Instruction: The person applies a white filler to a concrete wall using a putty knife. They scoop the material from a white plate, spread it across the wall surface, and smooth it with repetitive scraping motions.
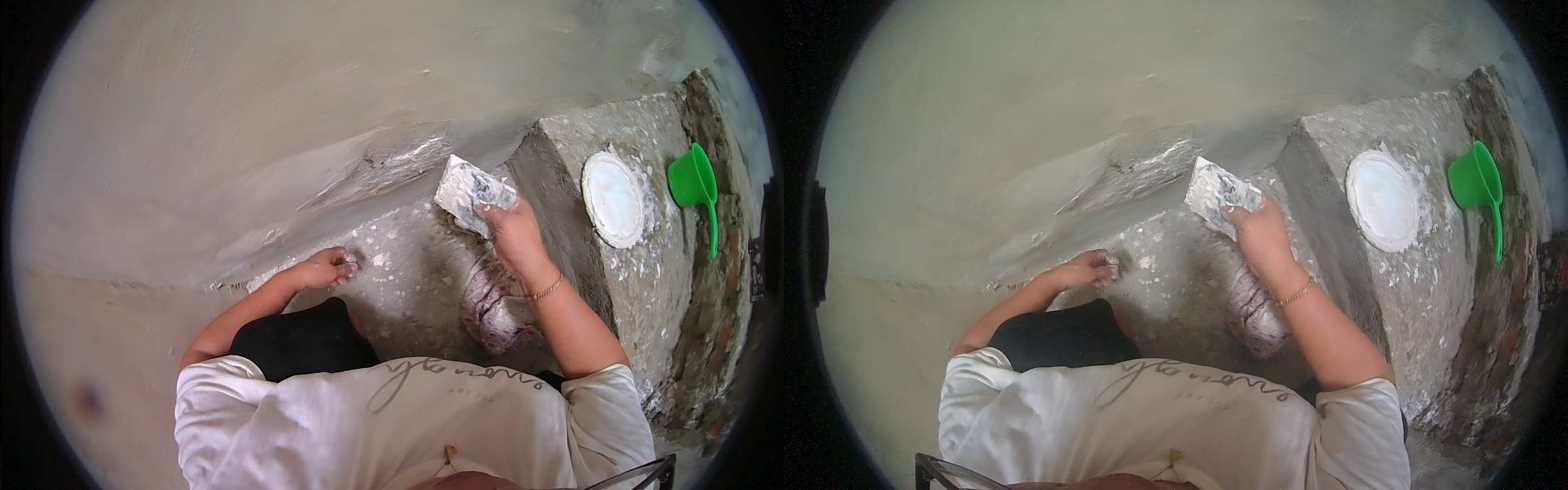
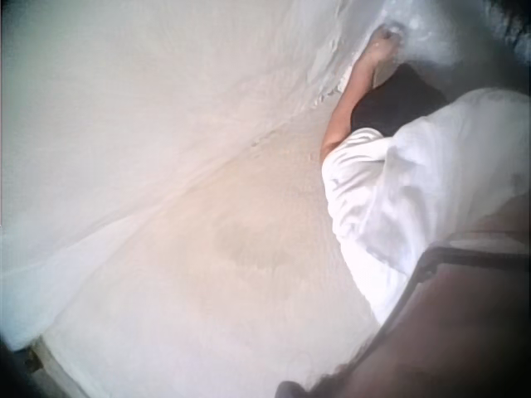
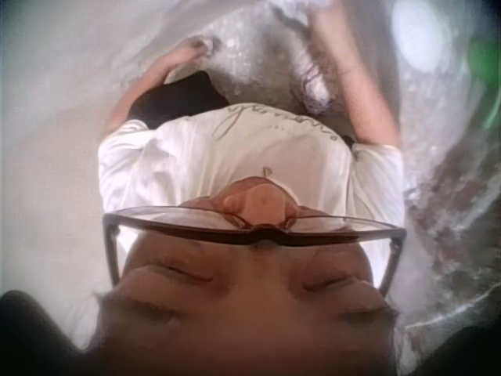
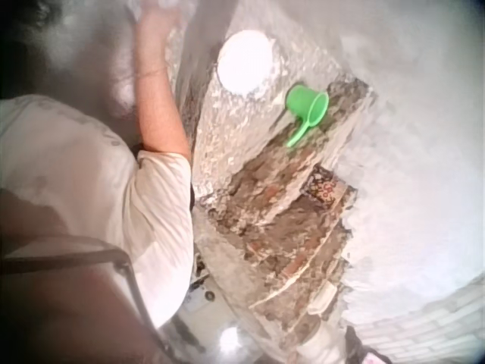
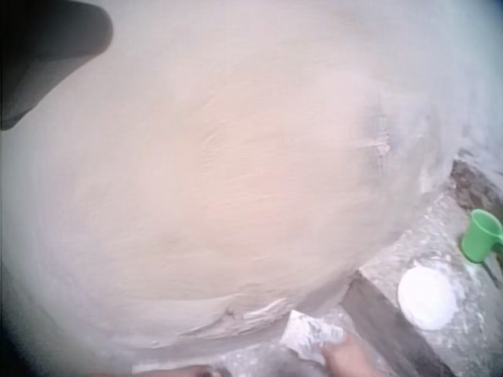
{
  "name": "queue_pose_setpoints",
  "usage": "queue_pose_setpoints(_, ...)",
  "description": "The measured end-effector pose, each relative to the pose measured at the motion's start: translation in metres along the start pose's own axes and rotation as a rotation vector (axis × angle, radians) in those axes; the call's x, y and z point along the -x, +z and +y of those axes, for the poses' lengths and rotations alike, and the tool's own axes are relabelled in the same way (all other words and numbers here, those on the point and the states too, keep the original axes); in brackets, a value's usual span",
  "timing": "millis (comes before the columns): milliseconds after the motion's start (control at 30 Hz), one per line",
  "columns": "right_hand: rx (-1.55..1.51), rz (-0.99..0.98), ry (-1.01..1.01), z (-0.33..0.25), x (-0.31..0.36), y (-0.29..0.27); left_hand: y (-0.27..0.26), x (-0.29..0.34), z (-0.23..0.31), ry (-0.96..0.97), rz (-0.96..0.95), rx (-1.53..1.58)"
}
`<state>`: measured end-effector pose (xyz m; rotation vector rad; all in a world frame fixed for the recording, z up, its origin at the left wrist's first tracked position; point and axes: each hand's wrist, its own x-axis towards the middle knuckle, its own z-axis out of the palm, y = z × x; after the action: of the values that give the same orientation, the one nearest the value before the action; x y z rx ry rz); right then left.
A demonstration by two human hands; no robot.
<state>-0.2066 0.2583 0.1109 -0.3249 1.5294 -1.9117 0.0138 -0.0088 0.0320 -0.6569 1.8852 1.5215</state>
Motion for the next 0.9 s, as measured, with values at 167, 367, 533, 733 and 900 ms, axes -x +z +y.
queue_pose_setpoints(167,0.312,0.123,-0.128,0.006,0.033,0.045,0.019,-0.026,-0.032,-0.06,-0.054,0.08)
queue_pose_setpoints(367,0.882,0.117,-0.699,0.024,0.049,0.089,0.022,-0.039,-0.041,0.037,-0.068,0.089)
queue_pose_setpoints(533,0.786,0.175,-0.607,0.051,0.014,0.128,0.023,-0.027,-0.04,0.061,-0.056,0.134)
queue_pose_setpoints(733,1.345,0.152,-0.787,0.076,-0.003,0.146,0.024,-0.026,-0.043,0.141,-0.041,0.223)
queue_pose_setpoints(900,0.965,0.065,-0.494,0.034,0.018,0.131,0.021,-0.022,-0.039,0.112,-0.058,0.293)
